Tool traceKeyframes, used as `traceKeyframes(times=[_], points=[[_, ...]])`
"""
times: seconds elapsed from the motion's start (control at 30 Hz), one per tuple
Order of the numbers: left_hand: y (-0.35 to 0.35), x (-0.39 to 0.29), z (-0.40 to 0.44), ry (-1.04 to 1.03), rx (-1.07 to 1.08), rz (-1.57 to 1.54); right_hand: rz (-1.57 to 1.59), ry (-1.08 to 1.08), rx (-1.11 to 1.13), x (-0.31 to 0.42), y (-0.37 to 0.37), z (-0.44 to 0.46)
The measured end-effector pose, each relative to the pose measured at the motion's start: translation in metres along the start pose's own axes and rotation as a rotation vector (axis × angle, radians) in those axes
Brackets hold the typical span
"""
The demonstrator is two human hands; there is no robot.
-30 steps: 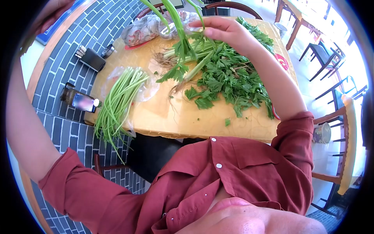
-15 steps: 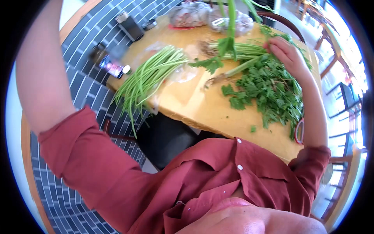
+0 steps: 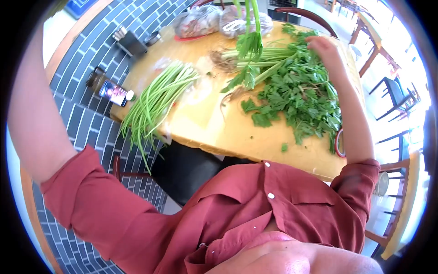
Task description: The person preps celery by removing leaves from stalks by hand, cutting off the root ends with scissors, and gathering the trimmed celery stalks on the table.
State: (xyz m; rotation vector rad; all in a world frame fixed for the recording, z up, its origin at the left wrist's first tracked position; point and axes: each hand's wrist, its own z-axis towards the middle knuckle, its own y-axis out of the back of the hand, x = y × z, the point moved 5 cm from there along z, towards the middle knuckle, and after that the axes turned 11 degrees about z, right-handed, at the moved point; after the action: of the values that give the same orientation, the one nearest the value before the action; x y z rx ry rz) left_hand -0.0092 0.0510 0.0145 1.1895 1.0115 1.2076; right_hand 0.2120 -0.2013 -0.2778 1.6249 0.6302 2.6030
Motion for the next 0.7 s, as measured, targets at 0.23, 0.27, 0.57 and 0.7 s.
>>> traceKeyframes(times=[0.23, 0.27, 0.57, 0.7], points=[[0.001, -0.007, 0.005, -0.002, -0.014, -0.008, 0.017, 0.328, 0.134, 0.078, -0.037, -0.024], [0.001, -0.007, 0.006, -0.002, -0.013, -0.008, 0.088, 0.325, 0.148, 0.089, -0.045, -0.028], [-0.001, -0.007, 0.007, 0.013, -0.024, -0.01, -0.122, 0.519, -0.073, 0.118, -0.083, -0.017], [-0.003, -0.008, 0.006, 0.031, -0.042, -0.016, -0.014, 0.419, -0.017, 0.107, -0.087, -0.018]])
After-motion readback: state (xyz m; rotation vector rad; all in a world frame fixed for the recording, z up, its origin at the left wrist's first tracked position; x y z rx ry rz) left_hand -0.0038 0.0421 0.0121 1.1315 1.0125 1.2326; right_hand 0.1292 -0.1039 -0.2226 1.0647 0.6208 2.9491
